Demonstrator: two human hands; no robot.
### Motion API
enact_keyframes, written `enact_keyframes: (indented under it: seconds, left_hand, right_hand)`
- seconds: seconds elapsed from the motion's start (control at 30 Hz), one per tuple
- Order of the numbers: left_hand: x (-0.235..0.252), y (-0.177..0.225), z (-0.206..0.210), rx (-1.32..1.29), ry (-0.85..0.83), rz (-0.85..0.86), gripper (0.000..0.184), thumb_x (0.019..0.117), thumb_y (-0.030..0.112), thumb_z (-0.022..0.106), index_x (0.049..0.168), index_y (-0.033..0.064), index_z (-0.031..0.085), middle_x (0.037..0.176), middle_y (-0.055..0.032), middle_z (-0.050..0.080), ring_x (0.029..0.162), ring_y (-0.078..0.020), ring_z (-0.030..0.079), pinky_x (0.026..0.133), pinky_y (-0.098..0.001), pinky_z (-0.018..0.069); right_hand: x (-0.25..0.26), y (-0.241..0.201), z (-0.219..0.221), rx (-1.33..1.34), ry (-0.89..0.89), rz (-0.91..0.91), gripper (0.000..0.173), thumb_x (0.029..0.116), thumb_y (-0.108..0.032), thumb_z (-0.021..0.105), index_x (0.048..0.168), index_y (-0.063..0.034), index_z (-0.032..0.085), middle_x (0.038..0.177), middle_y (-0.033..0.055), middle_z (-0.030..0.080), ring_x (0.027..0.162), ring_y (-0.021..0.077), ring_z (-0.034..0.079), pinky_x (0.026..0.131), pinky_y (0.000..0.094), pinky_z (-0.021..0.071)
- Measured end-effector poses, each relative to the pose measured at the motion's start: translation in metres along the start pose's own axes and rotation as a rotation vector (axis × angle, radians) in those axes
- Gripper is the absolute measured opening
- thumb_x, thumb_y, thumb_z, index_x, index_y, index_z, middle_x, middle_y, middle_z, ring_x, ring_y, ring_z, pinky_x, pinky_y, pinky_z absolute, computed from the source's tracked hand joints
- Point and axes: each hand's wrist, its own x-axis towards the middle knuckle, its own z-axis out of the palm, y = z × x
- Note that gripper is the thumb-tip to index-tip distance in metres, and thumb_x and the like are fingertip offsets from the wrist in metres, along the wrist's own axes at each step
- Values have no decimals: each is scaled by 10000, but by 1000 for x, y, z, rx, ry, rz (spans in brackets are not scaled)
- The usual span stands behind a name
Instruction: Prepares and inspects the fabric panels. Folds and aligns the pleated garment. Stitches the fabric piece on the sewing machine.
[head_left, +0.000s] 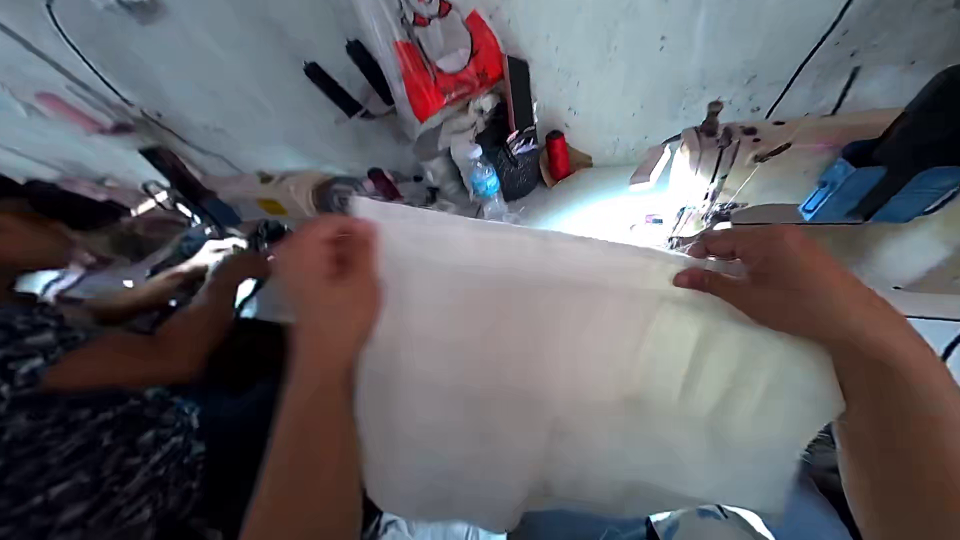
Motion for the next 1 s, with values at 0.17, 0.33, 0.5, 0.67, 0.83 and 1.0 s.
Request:
enact_keyframes:
  seconds: [0.17,0.33,0.5,0.67,0.83,1.0]
  left_hand:
    - [-82,-78,103,34,-201,-242,369,1087,262,495,1265,-25,644,1061,-251,706,949,-400,707,845,-597,563]
    - [-226,-79,138,-335,-14,-566,376,999,231,579,1185,-93,614,1055,-191,684,970,-212,674,819,-370,555]
    - [-262,-88,165,-878,-288,-921,572,972,131,623,1484,-50,442,1387,-172,601,1204,-177,635,1004,-328,536]
    - [-243,-72,169,-839,-73,-1070,114,884,12,760,966,-36,697,842,-61,747,798,-106,727,786,-292,619]
    - [-235,-53,117,-568,-185,-839,161,871,166,754,916,22,698,725,19,717,647,-28,694,627,-225,600]
    - [-197,-5,45,-1143,-261,-928,168,888,14,603,917,133,718,816,40,767,752,-58,739,718,-251,627]
  right_hand:
    - [-3,75,85,-483,-245,188,185,965,-250,716,1056,-96,764,1006,184,728,957,416,703,791,647,538]
    - [-44,87,118,-583,134,37,318,1023,-250,559,1128,-6,733,1144,296,675,1092,513,634,933,665,460]
    - [-57,16,139,-322,174,-53,268,1001,-176,568,1032,6,763,955,222,722,870,383,706,749,534,556]
    - [-91,-44,182,55,-104,-252,209,1005,-190,561,988,-111,754,859,56,706,815,200,685,713,362,563]
    - [-110,-49,206,56,-298,-175,636,832,-632,694,1147,-79,707,973,92,696,847,243,691,657,403,579]
    - [-120,-47,217,-238,-140,-176,673,593,-444,820,1123,-49,697,1012,141,700,868,311,716,589,447,573]
